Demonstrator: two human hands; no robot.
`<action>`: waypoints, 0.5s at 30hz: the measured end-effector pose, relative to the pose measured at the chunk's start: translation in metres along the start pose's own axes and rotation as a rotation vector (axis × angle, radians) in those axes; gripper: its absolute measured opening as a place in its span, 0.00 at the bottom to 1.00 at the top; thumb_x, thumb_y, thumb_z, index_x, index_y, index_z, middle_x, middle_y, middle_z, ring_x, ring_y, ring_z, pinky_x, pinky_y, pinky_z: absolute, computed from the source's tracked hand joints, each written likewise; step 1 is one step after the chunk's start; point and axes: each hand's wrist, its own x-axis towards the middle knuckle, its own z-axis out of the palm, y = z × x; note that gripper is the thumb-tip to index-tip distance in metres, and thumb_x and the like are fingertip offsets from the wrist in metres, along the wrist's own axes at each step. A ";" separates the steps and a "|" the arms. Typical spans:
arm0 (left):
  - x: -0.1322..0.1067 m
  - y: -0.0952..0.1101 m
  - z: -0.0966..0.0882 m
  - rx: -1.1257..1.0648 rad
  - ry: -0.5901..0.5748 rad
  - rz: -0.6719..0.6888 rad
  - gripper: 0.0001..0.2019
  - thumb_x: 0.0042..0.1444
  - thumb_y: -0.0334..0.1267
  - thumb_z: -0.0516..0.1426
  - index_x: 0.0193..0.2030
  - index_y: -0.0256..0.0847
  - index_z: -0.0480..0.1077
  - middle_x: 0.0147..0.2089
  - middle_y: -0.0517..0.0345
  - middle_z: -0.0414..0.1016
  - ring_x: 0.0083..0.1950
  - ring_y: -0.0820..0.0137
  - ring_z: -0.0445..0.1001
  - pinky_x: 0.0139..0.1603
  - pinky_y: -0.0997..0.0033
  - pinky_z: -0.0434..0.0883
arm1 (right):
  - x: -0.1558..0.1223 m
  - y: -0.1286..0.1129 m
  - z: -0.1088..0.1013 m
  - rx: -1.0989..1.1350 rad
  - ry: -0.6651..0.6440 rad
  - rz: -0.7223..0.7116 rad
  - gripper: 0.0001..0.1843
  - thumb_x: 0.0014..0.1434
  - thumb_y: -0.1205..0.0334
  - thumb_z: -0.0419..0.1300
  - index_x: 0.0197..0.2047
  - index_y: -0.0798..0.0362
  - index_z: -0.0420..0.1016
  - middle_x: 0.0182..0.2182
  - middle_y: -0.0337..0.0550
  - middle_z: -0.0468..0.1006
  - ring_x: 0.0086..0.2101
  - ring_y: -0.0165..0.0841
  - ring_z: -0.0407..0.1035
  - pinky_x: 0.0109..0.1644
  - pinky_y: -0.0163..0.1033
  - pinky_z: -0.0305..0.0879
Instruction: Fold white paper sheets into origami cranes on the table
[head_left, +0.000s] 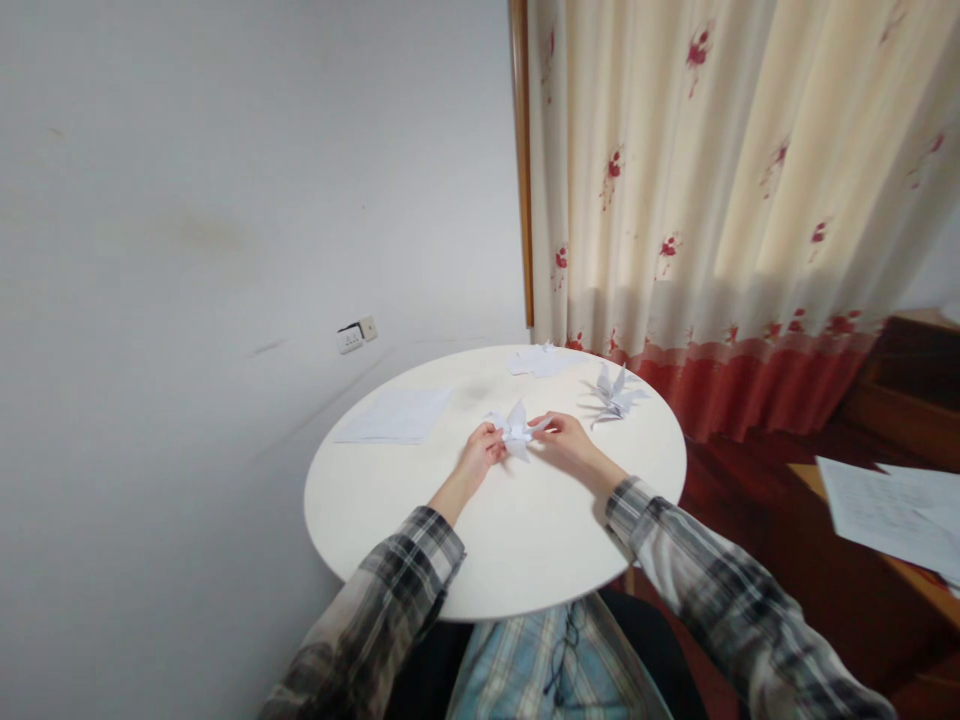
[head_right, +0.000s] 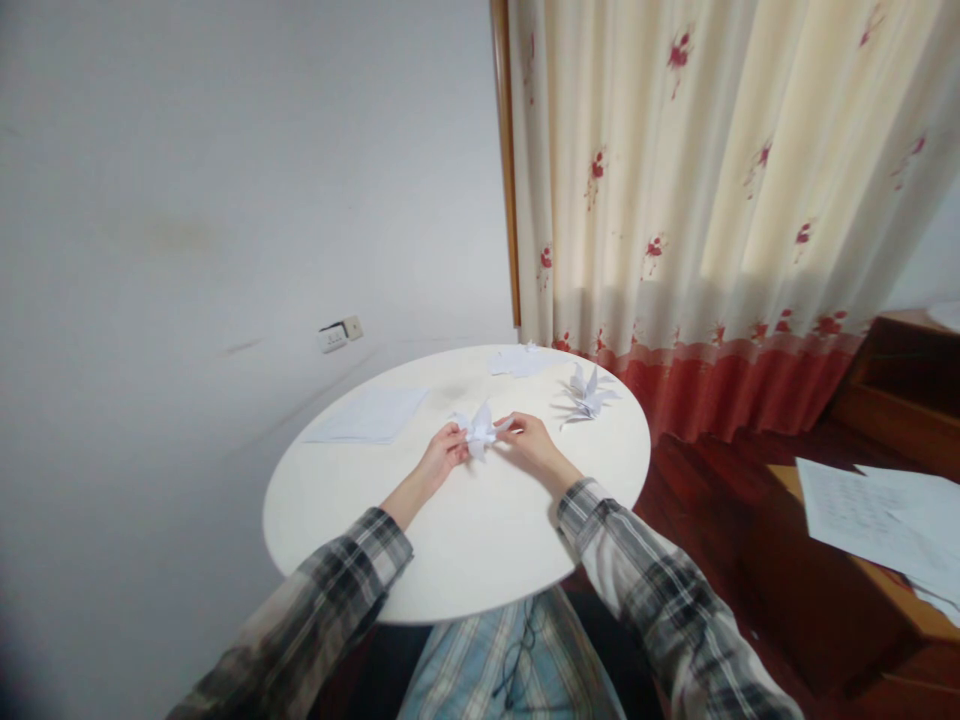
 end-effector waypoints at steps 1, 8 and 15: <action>0.000 0.000 0.000 -0.002 0.003 0.010 0.13 0.39 0.34 0.60 0.26 0.38 0.57 0.24 0.64 0.65 0.24 0.77 0.67 0.26 0.78 0.64 | 0.000 0.000 0.000 0.004 0.002 0.005 0.11 0.43 0.61 0.62 0.33 0.55 0.75 0.31 0.44 0.78 0.30 0.31 0.70 0.37 0.37 0.64; 0.000 0.001 0.000 -0.009 0.018 0.017 0.12 0.40 0.34 0.60 0.27 0.38 0.59 0.25 0.63 0.67 0.25 0.77 0.68 0.26 0.77 0.64 | -0.001 -0.001 0.001 0.028 -0.005 0.030 0.12 0.42 0.60 0.62 0.32 0.55 0.75 0.30 0.44 0.78 0.29 0.31 0.70 0.33 0.35 0.64; 0.001 0.000 -0.001 -0.004 0.034 0.007 0.10 0.40 0.34 0.60 0.27 0.37 0.61 0.23 0.63 0.67 0.22 0.78 0.67 0.23 0.79 0.61 | -0.001 -0.001 0.001 0.032 0.007 0.037 0.11 0.42 0.60 0.63 0.31 0.55 0.75 0.29 0.44 0.78 0.29 0.31 0.70 0.35 0.36 0.64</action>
